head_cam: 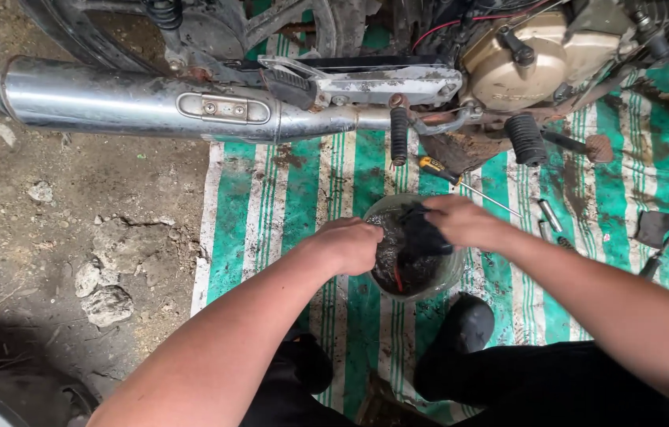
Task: The person cleans the rear section of a motorcycle using a dark cloth. They wipe the rear fender, chain, and engine area, repeatedly dipping the cloth into a container of liquid to clean different parts of the bike.
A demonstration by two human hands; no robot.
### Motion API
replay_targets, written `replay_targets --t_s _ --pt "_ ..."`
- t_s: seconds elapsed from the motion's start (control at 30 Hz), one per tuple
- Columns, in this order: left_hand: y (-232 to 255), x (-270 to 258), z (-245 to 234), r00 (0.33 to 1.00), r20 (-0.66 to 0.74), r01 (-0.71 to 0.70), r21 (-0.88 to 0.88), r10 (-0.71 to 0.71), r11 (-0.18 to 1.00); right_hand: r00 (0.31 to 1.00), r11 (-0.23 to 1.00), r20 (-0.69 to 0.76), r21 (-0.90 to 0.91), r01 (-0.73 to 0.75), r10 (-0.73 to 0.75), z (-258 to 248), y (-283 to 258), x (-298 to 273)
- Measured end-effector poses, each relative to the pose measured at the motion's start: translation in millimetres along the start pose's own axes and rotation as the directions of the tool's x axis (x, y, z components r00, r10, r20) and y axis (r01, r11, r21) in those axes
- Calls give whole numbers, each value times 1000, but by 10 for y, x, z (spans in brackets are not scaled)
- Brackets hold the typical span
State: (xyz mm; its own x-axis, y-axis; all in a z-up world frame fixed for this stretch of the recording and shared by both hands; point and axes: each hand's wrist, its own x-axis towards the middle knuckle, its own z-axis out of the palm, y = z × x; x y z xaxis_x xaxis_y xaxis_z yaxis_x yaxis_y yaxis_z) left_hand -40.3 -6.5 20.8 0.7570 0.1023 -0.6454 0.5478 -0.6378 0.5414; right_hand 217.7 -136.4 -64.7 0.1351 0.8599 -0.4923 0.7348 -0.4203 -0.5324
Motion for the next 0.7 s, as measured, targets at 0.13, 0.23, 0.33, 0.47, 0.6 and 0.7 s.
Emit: replay_targets --t_s 0.13,0.23,0.33,0.47,0.6,0.7 --pt "75 -112 -35 996 68 61 -62 -57 996 799 773 52 222 -595 600 1180 599 1006" --pt "104 -179 -134 996 89 12 -59 -7 998 818 808 77 130 -575 570 2041 1027 1639" --pt "111 -245 -209 993 103 -55 -42 59 998 871 876 130 38 -482 474 2352 1159 1691" --pt "18 -105 -13 994 104 23 -80 -15 997 954 989 267 -89 -120 140 2037 954 1160" --pt "100 -38 -53 999 7 -40 48 39 998 945 978 255 -88 -190 207 612 94 366" --pt "221 16 -49 996 -58 -73 -4 72 997 935 953 235 84 -290 264 -24 -281 -284"
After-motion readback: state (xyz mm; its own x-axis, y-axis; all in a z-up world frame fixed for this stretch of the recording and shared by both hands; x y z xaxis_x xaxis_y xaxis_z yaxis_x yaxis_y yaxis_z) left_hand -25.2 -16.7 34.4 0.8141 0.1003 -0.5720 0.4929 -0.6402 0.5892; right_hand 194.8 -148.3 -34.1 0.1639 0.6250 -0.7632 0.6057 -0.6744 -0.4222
